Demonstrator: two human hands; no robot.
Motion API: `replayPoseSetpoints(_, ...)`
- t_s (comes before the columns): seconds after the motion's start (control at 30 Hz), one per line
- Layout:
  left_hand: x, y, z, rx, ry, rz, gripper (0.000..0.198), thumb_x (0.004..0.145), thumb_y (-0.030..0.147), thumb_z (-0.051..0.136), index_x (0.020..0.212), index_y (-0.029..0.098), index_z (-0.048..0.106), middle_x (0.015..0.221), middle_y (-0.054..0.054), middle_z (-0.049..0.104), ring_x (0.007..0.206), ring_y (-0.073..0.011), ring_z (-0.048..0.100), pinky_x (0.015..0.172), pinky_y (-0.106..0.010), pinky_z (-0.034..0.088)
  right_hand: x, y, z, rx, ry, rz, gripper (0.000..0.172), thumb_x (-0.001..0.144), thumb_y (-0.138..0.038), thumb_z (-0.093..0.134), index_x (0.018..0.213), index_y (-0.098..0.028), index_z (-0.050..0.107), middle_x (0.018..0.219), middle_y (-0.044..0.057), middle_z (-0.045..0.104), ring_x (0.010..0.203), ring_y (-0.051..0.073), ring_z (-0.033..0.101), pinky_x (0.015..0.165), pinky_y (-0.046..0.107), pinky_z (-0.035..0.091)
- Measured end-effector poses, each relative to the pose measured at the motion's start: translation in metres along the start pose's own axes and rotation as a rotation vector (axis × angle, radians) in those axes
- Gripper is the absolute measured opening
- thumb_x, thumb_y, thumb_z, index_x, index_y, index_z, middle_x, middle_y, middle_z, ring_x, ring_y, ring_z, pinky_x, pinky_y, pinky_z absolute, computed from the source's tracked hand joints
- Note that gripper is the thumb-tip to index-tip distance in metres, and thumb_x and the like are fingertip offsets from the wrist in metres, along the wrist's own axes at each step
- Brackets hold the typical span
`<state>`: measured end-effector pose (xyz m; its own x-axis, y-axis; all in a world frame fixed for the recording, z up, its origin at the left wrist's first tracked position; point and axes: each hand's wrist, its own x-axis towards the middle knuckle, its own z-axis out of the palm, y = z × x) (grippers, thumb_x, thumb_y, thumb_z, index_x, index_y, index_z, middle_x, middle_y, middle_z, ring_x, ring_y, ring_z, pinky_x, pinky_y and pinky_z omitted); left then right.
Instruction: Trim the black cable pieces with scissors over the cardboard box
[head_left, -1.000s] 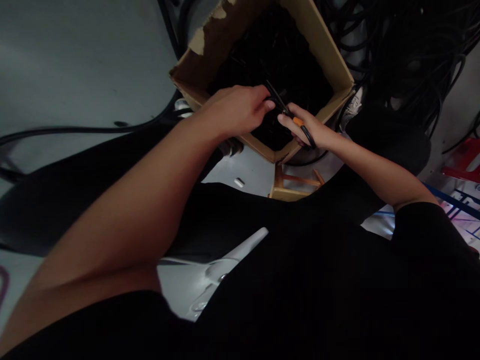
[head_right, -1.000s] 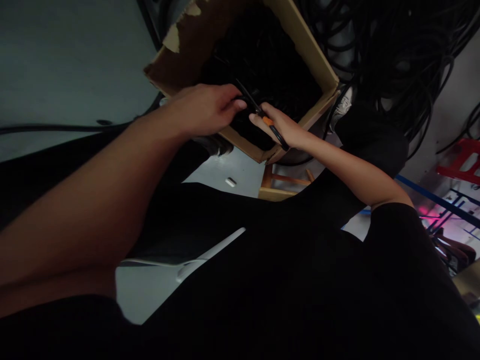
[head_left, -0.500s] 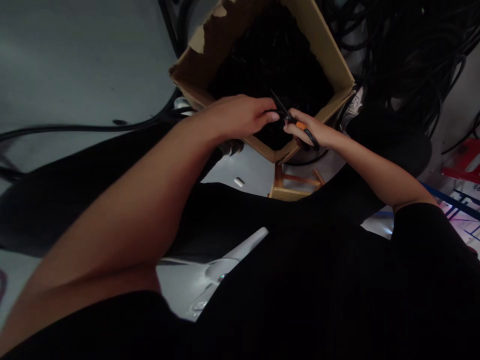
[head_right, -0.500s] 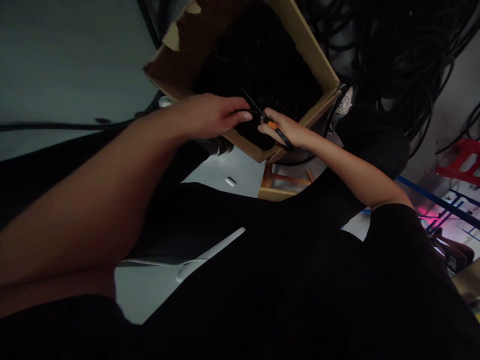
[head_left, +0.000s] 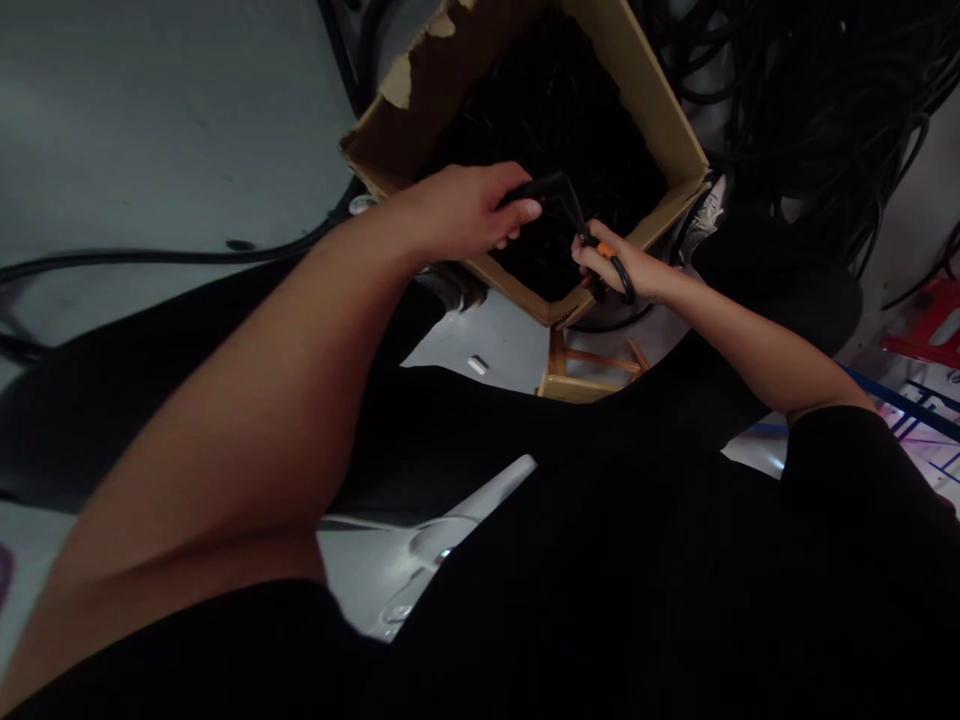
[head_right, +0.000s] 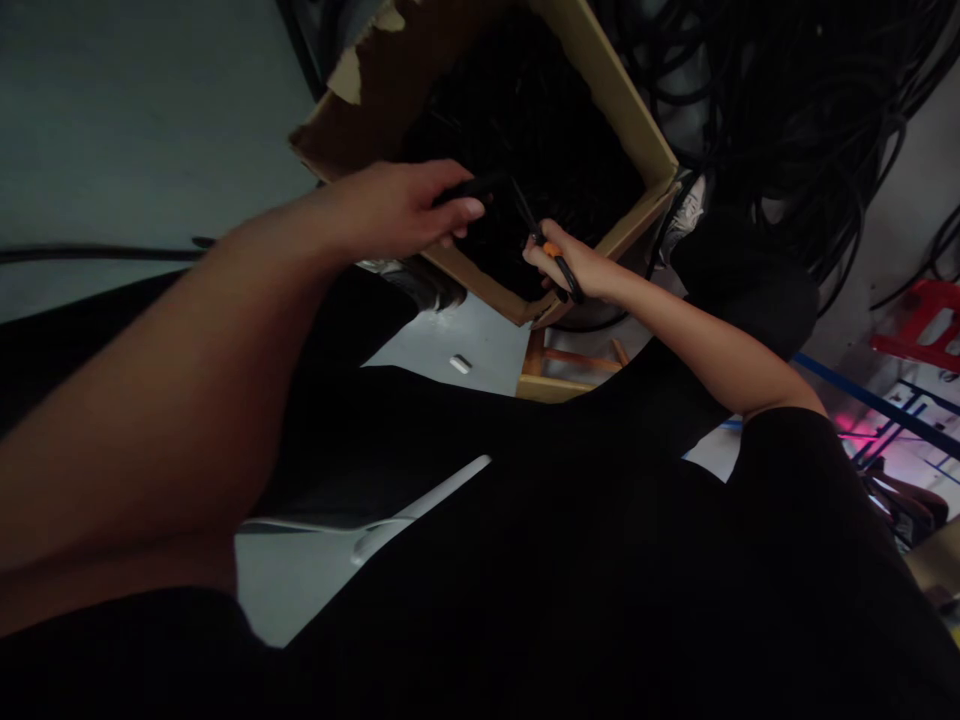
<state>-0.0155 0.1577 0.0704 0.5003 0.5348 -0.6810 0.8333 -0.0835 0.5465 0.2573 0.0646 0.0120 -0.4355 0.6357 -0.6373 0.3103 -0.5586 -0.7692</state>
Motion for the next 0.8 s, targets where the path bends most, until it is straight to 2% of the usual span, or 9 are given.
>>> replayPoseSetpoints(0.13,0.001,0.01,0.003,0.055,0.008,-0.046,0.065,0.132,0.053,0.05,0.169,0.009,0.078,0.153,-0.021,0.086,0.161,-0.0555,0.078,0.142,-0.068,0.058,0.0,0.001,0.005,-0.024,-0.012,-0.065,0.042,0.13,-0.06,0.077,0.123,-0.029,0.051,0.107,-0.003,0.059,0.099,0.017,0.068,0.093,0.029,0.068)
replayPoseSetpoints(0.33,-0.003,0.024,0.006,0.043,-0.051,-0.051,0.062,0.135,0.044,0.05,0.176,0.005,0.075,0.165,-0.026,0.082,0.166,-0.0522,0.076,0.147,-0.064,0.053,0.002,-0.006,0.007,-0.05,-0.019,-0.077,0.042,0.129,-0.061,0.079,0.123,-0.028,0.053,0.105,-0.002,0.058,0.1,0.018,0.068,0.095,0.029,0.067)
replayPoseSetpoints(0.47,-0.006,0.029,0.008,0.065,-0.052,0.003,0.058,0.133,0.038,0.052,0.175,0.005,0.076,0.156,-0.024,0.086,0.156,-0.0502,0.081,0.14,-0.064,0.06,0.002,-0.009,0.005,-0.073,-0.023,-0.074,0.042,0.131,-0.063,0.076,0.123,-0.028,0.053,0.104,-0.002,0.057,0.101,0.019,0.067,0.097,0.031,0.068)
replayPoseSetpoints(0.57,-0.004,0.025,0.011,0.058,-0.042,0.011,0.058,0.132,0.038,0.053,0.175,0.007,0.076,0.153,-0.023,0.087,0.155,-0.0502,0.082,0.141,-0.066,0.06,0.001,-0.012,0.002,-0.077,-0.036,-0.079,0.043,0.132,-0.064,0.075,0.123,-0.028,0.054,0.106,-0.001,0.059,0.102,0.02,0.068,0.099,0.034,0.069)
replayPoseSetpoints(0.7,0.001,0.015,0.014,0.009,-0.038,0.001,0.058,0.132,0.045,0.055,0.178,0.018,0.077,0.158,-0.017,0.086,0.167,-0.0511,0.075,0.148,-0.066,0.052,0.001,-0.017,0.0,-0.092,-0.024,-0.09,0.046,0.13,-0.066,0.078,0.12,-0.028,0.055,0.104,-0.001,0.059,0.102,0.021,0.069,0.1,0.035,0.07)
replayPoseSetpoints(0.8,0.0,0.014,0.012,0.002,-0.035,0.03,0.059,0.132,0.047,0.054,0.179,0.019,0.076,0.164,-0.017,0.084,0.171,-0.0523,0.072,0.149,-0.067,0.051,0.003,-0.02,-0.001,-0.084,-0.017,-0.062,0.046,0.13,-0.068,0.076,0.12,-0.027,0.056,0.106,-0.001,0.06,0.102,0.02,0.068,0.101,0.034,0.071)
